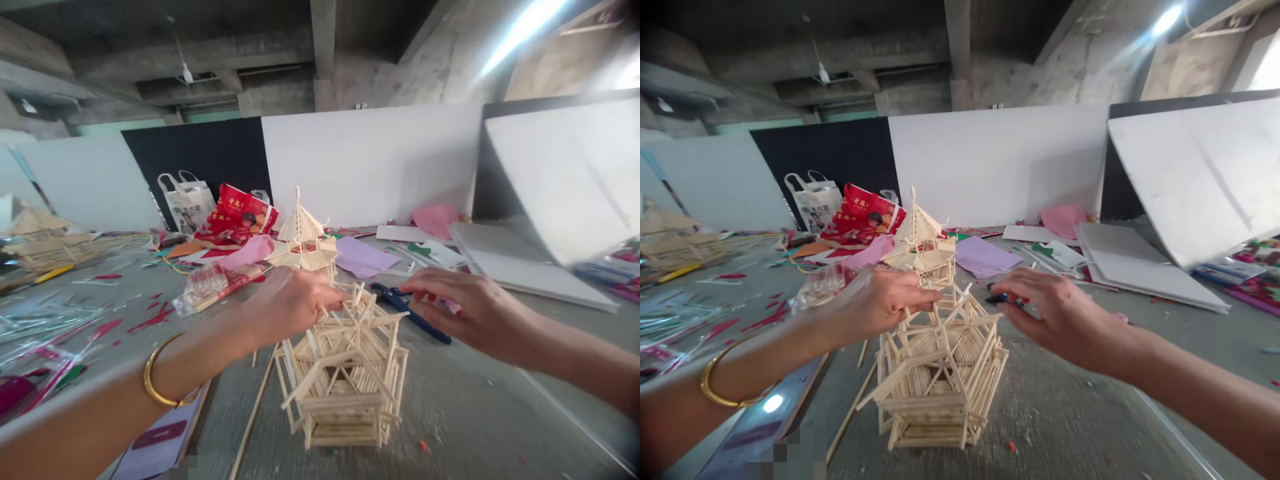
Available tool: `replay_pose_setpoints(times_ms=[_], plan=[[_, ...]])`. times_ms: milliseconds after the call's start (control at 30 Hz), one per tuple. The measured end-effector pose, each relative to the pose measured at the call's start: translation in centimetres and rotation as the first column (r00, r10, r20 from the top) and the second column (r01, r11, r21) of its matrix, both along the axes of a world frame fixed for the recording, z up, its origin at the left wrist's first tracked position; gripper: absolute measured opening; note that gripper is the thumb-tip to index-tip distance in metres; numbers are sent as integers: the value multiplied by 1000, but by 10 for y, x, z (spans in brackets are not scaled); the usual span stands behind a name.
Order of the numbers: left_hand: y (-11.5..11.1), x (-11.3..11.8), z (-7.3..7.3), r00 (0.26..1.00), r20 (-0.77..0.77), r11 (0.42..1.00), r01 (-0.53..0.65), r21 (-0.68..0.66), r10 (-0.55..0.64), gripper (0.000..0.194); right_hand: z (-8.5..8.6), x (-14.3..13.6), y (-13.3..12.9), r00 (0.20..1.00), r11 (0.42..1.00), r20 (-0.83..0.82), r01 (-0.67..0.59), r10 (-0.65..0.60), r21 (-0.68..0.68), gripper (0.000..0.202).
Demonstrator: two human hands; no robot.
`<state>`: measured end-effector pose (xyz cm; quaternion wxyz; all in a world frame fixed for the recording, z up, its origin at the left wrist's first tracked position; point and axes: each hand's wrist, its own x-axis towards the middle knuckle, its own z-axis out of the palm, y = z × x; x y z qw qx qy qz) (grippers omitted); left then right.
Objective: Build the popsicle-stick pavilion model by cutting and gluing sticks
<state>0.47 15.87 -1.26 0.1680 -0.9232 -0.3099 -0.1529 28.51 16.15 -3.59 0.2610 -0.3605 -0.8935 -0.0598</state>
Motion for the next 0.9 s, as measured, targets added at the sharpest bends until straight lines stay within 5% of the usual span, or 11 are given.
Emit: replay_pose_setpoints(times_ms=[267, 633, 900], plan=[[2, 2, -1, 1000, 7, 1000, -12, -2, 12, 27, 9, -46, -31, 989, 985, -15, -148, 150, 87, 28], [-3, 5, 5, 999, -23, 997, -32, -63, 31, 26, 1, -51, -35, 982, 975, -3, -185, 186, 122, 28], [-6, -3, 7, 993, 97, 995, -62, -73, 69, 31, -7, -46, -53, 995, 994, -46, -88, 91, 70, 19]])
